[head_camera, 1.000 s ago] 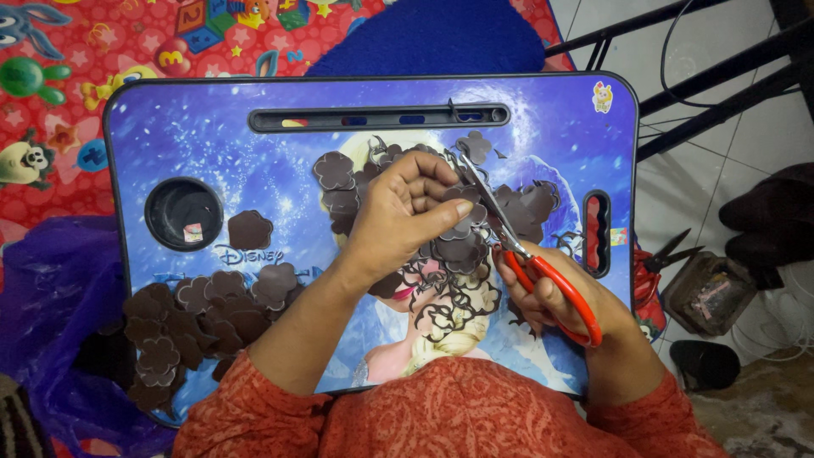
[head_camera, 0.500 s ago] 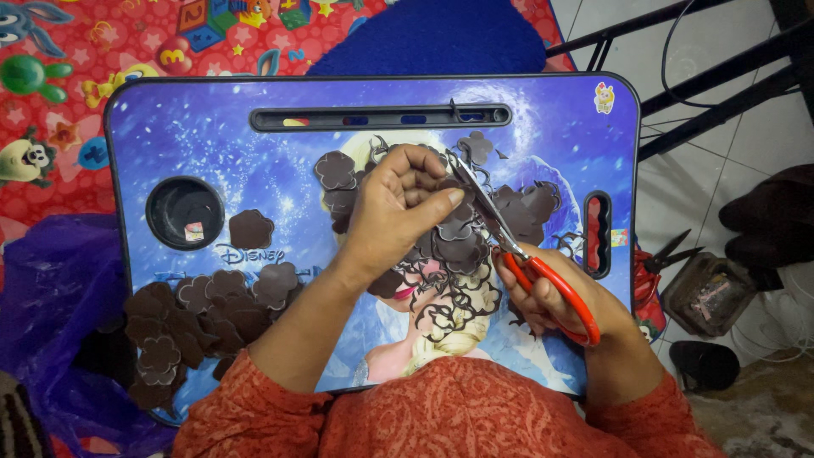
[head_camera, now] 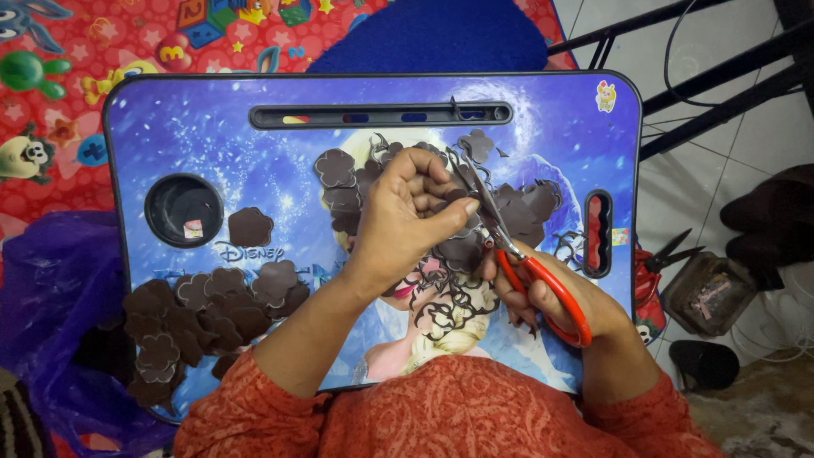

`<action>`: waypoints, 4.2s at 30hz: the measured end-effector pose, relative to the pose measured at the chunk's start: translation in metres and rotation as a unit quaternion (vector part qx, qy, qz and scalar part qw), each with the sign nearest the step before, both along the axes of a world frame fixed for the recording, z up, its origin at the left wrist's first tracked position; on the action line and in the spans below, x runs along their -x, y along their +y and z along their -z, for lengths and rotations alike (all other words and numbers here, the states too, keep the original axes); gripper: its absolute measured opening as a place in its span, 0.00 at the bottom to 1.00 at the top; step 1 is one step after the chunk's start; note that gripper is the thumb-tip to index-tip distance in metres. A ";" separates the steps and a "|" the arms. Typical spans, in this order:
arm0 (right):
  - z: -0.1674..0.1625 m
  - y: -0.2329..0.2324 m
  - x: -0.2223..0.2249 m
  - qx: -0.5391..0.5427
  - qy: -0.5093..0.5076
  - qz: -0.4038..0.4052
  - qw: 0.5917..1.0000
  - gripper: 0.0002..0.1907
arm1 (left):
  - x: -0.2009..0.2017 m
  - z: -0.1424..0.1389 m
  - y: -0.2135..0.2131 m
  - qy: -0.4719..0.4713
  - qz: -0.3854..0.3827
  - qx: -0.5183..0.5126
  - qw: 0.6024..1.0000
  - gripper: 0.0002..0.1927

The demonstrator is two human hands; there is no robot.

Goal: The person uses red-handled scissors to cut dark brown flower-shaped pieces from a sheet of material on a blue Disney Frozen-themed tray. The person repeatedly picks up pieces, trims their edges, and places them back on the tray.

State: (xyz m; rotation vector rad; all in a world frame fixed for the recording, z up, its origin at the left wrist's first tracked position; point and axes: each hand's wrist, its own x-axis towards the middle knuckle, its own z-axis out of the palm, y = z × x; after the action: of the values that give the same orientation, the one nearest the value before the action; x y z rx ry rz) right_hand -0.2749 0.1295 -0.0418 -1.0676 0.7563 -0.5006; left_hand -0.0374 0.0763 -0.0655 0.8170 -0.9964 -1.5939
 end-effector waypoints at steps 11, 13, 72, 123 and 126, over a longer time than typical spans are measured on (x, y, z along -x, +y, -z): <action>-0.002 -0.001 -0.002 0.016 0.026 0.024 0.999 0.45 | -0.009 0.001 -0.008 0.007 0.022 0.002 1.000 0.20; -0.002 0.000 -0.001 0.014 0.027 0.030 0.999 0.44 | -0.011 0.002 -0.009 0.012 0.028 -0.010 0.999 0.20; -0.001 -0.004 0.000 0.044 0.035 0.010 0.998 0.44 | -0.018 -0.006 -0.016 -0.036 0.023 -0.002 0.999 0.26; 0.017 0.002 -0.007 0.050 0.016 0.047 0.998 0.47 | 0.014 0.018 0.002 -0.007 0.009 -0.034 0.999 0.09; 0.015 0.003 -0.009 0.042 0.025 0.065 0.997 0.47 | 0.014 0.017 0.001 -0.013 0.010 -0.033 0.999 0.09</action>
State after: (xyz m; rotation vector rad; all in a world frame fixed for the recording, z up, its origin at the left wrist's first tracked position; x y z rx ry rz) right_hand -0.2663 0.1324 -0.0570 -1.1161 0.8591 -0.6223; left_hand -0.0518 0.0769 -0.0829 0.8770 -0.9767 -1.6442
